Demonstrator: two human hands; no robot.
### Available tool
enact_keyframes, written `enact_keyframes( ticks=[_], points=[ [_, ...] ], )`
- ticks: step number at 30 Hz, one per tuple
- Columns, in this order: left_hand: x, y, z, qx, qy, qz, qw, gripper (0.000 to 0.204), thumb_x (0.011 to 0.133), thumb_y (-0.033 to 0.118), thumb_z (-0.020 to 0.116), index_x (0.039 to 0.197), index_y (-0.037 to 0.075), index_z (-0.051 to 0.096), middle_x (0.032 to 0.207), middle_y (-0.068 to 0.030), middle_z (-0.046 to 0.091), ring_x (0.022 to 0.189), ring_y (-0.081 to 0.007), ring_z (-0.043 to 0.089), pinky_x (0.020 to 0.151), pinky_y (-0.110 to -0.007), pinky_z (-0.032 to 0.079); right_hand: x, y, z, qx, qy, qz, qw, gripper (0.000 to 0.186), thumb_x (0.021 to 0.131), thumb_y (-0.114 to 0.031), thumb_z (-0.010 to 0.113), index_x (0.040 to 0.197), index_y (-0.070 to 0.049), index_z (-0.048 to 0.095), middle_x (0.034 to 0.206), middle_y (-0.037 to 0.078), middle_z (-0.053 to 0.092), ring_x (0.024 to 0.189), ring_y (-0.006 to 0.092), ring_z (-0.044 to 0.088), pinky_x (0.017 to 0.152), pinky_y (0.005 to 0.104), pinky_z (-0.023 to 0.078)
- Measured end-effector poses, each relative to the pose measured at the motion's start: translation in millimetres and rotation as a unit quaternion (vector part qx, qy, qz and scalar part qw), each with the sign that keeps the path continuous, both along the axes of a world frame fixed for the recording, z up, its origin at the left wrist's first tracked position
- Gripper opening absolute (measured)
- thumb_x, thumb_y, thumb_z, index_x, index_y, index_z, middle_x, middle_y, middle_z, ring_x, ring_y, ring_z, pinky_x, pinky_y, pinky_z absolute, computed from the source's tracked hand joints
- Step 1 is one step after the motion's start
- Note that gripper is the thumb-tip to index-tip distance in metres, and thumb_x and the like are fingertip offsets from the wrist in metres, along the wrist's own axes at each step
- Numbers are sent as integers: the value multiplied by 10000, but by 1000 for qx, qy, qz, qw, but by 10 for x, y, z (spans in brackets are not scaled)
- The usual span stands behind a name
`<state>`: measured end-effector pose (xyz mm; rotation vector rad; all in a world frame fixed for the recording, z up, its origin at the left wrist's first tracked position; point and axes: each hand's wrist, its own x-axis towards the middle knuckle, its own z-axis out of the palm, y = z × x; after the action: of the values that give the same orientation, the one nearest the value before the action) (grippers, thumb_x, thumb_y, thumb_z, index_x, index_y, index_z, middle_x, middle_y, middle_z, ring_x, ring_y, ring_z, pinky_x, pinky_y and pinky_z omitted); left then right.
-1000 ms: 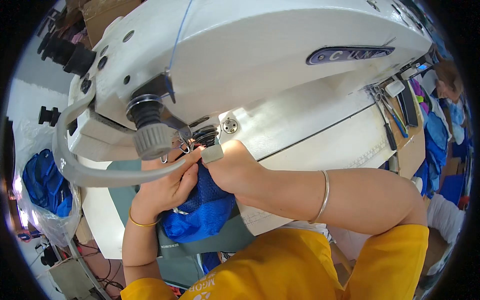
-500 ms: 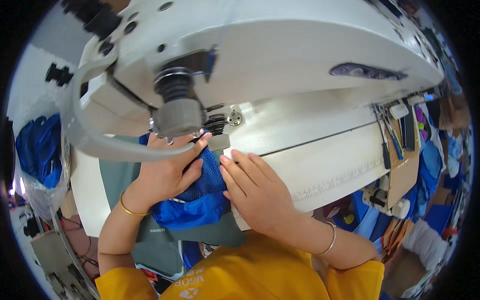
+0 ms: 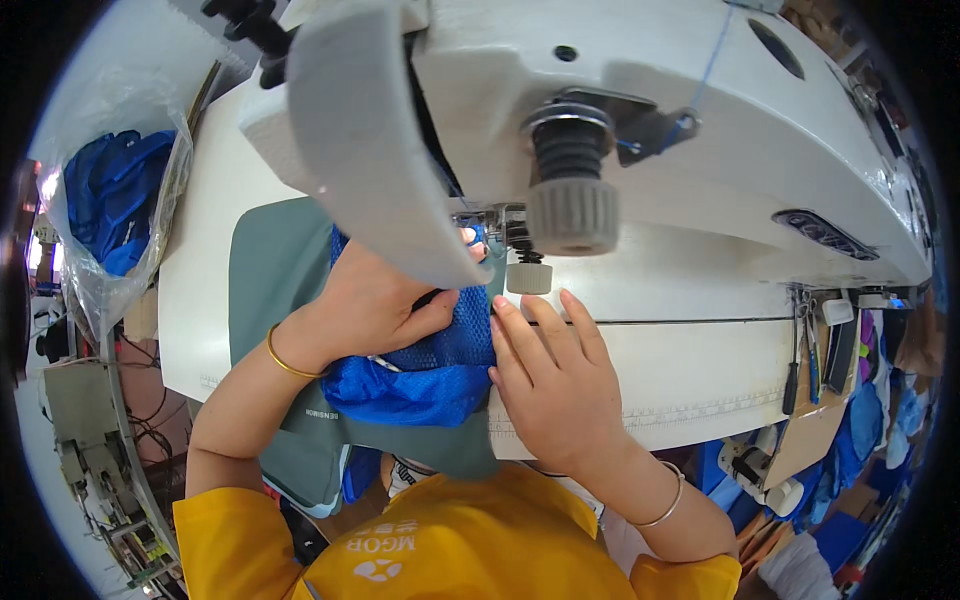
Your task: Sewing a blue mesh pocket onto a piece of grey fabric using an industrial sewing machine.
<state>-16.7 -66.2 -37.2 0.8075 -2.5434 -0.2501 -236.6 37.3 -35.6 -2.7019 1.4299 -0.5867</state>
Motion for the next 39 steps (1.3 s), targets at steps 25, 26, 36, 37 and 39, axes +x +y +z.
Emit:
enact_keyframes(
  ticks=[25,26,36,37,39],
  points=[
    [261,472,80,5,103,-232,967,251,737,30,750,986,21,720,1101,-113,706,1030,-311,653,960,-522,541,18,549,132,192,-139,-5,972,208,938,-191,669,971,13,684,1033,167,716,954,214,712,750,374,565],
    [259,474,79,-9,113,-233,966,220,752,49,718,969,14,717,1082,-118,715,1024,-313,656,952,-513,558,73,494,151,190,-139,-8,972,208,938,-191,669,971,13,684,1033,167,716,954,214,712,750,374,565],
    [288,486,83,-19,119,-241,963,189,828,115,640,966,15,722,1094,-112,726,1064,-323,660,959,-507,572,379,-16,320,529,-520,-221,632,271,1019,-178,582,908,65,625,648,125,655,455,171,627,448,306,479],
    [286,481,77,-20,120,-241,963,189,828,115,640,966,15,722,1094,-112,726,1064,-323,660,959,-507,572,398,-8,307,539,-538,-217,611,278,1018,-180,584,884,60,628,648,116,655,466,163,630,451,304,481],
    [284,472,64,-27,120,-244,962,184,862,148,652,966,16,727,1101,-117,725,1066,-326,660,937,-492,579,433,7,252,546,-546,-213,598,278,1015,-176,589,871,59,627,646,110,652,466,158,627,450,304,480]
  ],
)
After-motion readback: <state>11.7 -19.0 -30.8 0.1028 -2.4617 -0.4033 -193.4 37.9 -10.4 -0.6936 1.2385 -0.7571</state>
